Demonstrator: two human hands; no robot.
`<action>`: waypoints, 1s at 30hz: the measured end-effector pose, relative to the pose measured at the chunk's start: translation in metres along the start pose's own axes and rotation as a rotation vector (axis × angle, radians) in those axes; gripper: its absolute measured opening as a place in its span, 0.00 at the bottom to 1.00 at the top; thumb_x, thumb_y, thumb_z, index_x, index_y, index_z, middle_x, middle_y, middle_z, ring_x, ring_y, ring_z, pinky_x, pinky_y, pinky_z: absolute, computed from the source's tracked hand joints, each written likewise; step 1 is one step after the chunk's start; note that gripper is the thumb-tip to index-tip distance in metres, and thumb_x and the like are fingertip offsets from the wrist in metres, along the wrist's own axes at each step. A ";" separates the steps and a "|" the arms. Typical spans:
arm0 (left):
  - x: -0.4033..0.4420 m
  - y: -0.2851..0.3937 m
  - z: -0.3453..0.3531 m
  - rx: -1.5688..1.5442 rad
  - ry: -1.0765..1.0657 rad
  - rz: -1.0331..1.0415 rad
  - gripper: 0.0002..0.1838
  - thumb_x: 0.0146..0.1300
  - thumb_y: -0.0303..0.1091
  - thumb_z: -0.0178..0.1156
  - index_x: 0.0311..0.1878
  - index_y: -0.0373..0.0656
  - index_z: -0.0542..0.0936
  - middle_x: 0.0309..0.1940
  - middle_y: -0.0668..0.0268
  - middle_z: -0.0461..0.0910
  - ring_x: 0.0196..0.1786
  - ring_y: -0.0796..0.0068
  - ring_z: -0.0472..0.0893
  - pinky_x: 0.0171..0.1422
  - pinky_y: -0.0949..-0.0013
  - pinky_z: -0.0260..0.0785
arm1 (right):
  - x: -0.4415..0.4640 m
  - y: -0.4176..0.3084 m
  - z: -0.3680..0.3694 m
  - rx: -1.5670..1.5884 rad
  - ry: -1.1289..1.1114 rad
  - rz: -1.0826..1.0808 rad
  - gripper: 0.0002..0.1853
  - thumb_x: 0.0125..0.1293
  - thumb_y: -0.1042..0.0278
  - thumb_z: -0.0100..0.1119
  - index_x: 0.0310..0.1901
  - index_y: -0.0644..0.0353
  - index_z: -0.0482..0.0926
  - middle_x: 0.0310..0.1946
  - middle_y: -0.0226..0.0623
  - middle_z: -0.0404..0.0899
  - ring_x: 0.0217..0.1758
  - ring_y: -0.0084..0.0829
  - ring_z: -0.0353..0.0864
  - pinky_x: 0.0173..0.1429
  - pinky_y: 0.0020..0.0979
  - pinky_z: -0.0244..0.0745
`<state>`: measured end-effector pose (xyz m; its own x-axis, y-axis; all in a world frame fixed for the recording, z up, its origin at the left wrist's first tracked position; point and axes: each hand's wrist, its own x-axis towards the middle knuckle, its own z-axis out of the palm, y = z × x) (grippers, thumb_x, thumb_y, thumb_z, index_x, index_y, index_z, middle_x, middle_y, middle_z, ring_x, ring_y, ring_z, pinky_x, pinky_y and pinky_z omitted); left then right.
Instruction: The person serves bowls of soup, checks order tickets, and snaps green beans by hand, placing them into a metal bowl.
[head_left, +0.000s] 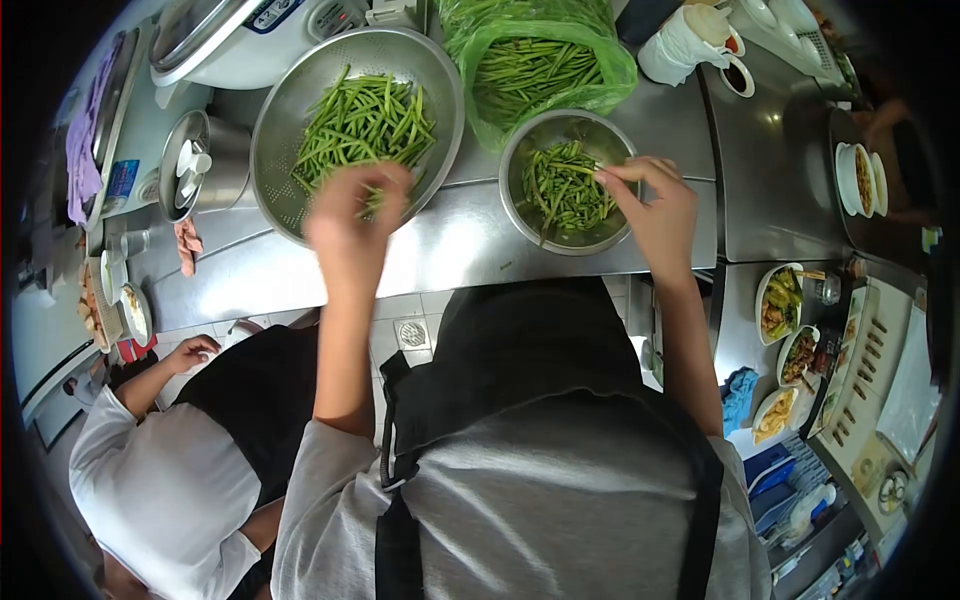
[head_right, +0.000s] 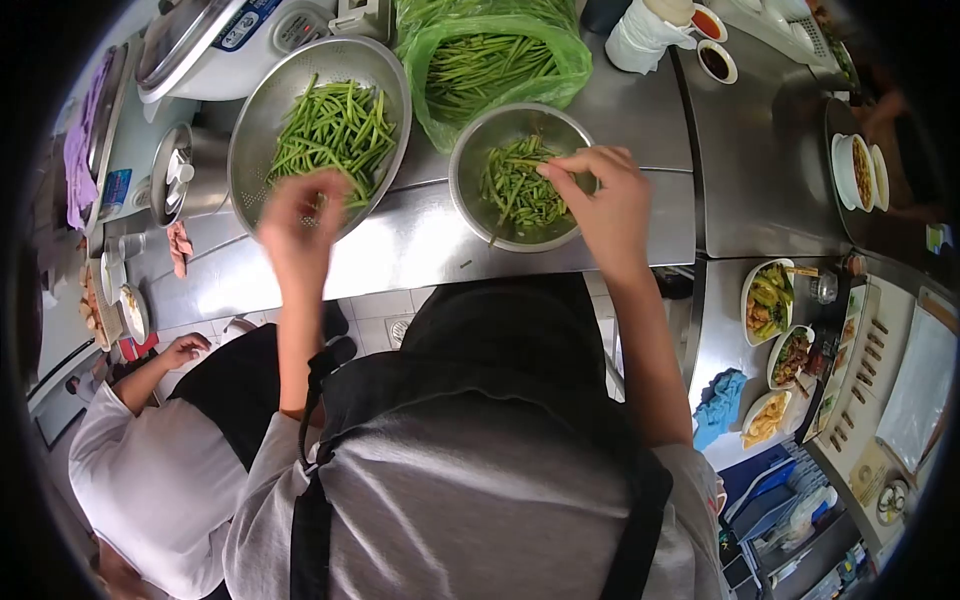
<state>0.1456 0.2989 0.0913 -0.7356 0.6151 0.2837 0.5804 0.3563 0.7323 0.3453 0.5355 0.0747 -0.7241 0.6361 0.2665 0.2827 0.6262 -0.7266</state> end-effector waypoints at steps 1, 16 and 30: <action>-0.016 0.006 0.013 0.010 -0.224 -0.065 0.12 0.54 0.29 0.70 0.42 0.41 0.83 0.40 0.64 0.85 0.36 0.71 0.83 0.37 0.70 0.73 | -0.001 -0.004 -0.003 -0.017 -0.003 0.027 0.06 0.55 0.71 0.70 0.36 0.58 0.86 0.30 0.33 0.84 0.38 0.33 0.79 0.45 0.31 0.72; -0.013 0.040 0.054 0.028 -0.506 0.038 0.06 0.60 0.36 0.64 0.35 0.45 0.85 0.29 0.64 0.81 0.29 0.63 0.82 0.33 0.63 0.71 | -0.019 0.001 -0.029 -0.030 0.089 0.041 0.06 0.53 0.69 0.71 0.27 0.60 0.82 0.34 0.34 0.82 0.45 0.36 0.79 0.51 0.36 0.72; 0.133 0.031 0.173 0.307 -0.336 0.087 0.11 0.53 0.41 0.67 0.33 0.43 0.86 0.26 0.54 0.83 0.33 0.55 0.84 0.42 0.59 0.76 | -0.034 0.012 -0.033 0.003 0.112 0.125 0.06 0.56 0.70 0.69 0.29 0.61 0.81 0.34 0.37 0.83 0.43 0.37 0.79 0.48 0.35 0.72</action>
<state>0.1259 0.5134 0.0449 -0.5548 0.8278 0.0830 0.7489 0.4535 0.4831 0.3940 0.5365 0.0777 -0.6084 0.7556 0.2427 0.3645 0.5377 -0.7603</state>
